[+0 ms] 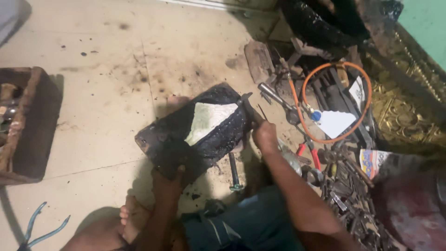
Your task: The person sits on the workshop floor holding a dark stone slab with a white carved pattern between their feet and steadies it with one hand while scraping and carving the white surface with a flat bladed tool held in the other hand. They repeatedly reposition the slab and continue cutting and smoothing the patterned area throughout the episode.
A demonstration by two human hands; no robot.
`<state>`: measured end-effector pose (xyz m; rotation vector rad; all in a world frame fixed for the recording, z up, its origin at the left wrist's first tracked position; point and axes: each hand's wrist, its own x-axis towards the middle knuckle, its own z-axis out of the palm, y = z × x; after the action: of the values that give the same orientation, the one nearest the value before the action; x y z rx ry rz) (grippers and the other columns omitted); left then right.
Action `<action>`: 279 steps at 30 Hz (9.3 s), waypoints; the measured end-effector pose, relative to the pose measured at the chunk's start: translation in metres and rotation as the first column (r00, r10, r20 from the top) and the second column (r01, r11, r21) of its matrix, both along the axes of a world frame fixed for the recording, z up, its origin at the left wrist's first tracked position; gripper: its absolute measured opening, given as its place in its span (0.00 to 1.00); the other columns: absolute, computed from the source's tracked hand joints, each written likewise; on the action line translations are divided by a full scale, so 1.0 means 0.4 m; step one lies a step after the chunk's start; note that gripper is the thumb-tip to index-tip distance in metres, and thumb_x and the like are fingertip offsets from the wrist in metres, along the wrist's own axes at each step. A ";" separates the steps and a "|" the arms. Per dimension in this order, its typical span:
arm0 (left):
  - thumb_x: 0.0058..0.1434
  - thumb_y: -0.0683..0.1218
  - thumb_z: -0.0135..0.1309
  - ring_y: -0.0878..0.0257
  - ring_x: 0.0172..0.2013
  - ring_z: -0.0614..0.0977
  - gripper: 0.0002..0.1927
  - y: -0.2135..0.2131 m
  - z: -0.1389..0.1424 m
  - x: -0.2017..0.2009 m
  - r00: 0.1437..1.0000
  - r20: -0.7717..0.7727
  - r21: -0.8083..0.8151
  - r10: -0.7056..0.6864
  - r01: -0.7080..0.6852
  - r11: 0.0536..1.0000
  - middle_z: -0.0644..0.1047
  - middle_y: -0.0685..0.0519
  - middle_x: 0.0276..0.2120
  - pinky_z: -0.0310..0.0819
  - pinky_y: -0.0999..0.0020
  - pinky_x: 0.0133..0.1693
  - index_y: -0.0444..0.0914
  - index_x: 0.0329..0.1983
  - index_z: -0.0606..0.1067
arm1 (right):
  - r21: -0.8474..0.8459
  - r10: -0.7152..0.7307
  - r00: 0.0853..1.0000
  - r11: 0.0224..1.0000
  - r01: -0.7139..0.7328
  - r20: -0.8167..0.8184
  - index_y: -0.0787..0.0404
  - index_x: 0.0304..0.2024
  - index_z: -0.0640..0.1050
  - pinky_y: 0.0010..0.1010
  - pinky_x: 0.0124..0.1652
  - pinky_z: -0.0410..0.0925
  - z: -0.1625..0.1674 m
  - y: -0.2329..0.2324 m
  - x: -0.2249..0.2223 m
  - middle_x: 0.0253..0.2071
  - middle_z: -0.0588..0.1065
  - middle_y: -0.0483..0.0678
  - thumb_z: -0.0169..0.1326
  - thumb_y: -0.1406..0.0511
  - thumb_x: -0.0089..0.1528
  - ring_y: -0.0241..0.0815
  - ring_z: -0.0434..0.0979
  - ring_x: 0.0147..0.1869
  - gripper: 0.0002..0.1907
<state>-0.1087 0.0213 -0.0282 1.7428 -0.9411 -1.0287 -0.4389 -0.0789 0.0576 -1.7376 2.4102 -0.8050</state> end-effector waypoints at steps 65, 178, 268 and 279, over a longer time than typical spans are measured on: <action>0.46 0.51 0.72 0.44 0.46 0.83 0.44 0.016 0.041 -0.048 0.982 -0.186 0.025 0.016 -0.012 1.000 0.79 0.36 0.47 0.76 0.55 0.48 0.27 0.59 0.62 | 0.222 0.164 0.959 0.968 -0.112 -0.233 0.65 0.40 0.82 0.53 0.40 0.73 0.052 -0.174 0.174 0.35 0.78 0.65 0.62 0.63 0.54 0.67 0.79 0.40 0.15; 0.50 0.50 0.71 0.53 0.45 0.84 0.20 0.003 0.028 -0.008 0.981 0.043 -0.419 -0.188 0.189 0.888 0.85 0.50 0.45 0.75 0.57 0.49 0.43 0.47 0.84 | 0.165 0.741 0.668 0.669 -0.725 -0.069 0.42 0.60 0.78 0.42 0.46 0.73 0.183 -0.100 0.181 0.46 0.81 0.56 0.58 0.66 0.63 0.58 0.81 0.46 0.23; 0.42 0.65 0.71 0.42 0.48 0.81 0.50 -0.003 -0.025 -0.033 0.987 -0.008 0.025 -0.161 0.161 0.987 0.77 0.38 0.50 0.75 0.51 0.48 0.34 0.63 0.70 | 0.512 0.667 0.696 0.709 -0.485 -0.266 0.44 0.54 0.82 0.42 0.52 0.73 0.378 -0.262 0.267 0.47 0.81 0.54 0.58 0.57 0.60 0.56 0.82 0.52 0.18; 0.39 0.58 0.74 0.44 0.50 0.82 0.51 -0.001 0.005 -0.044 0.991 -0.119 0.095 -0.067 0.079 0.992 0.79 0.38 0.49 0.75 0.54 0.52 0.30 0.61 0.65 | 0.136 0.242 0.663 0.875 -0.465 0.709 0.68 0.61 0.75 0.25 0.24 0.66 0.295 -0.098 0.177 0.30 0.76 0.45 0.54 0.68 0.66 0.30 0.72 0.26 0.21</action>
<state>-0.1262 0.0208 -0.0264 1.7203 -0.8996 -1.2291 -0.3680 -0.1180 0.1757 -1.3898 1.5364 -0.7688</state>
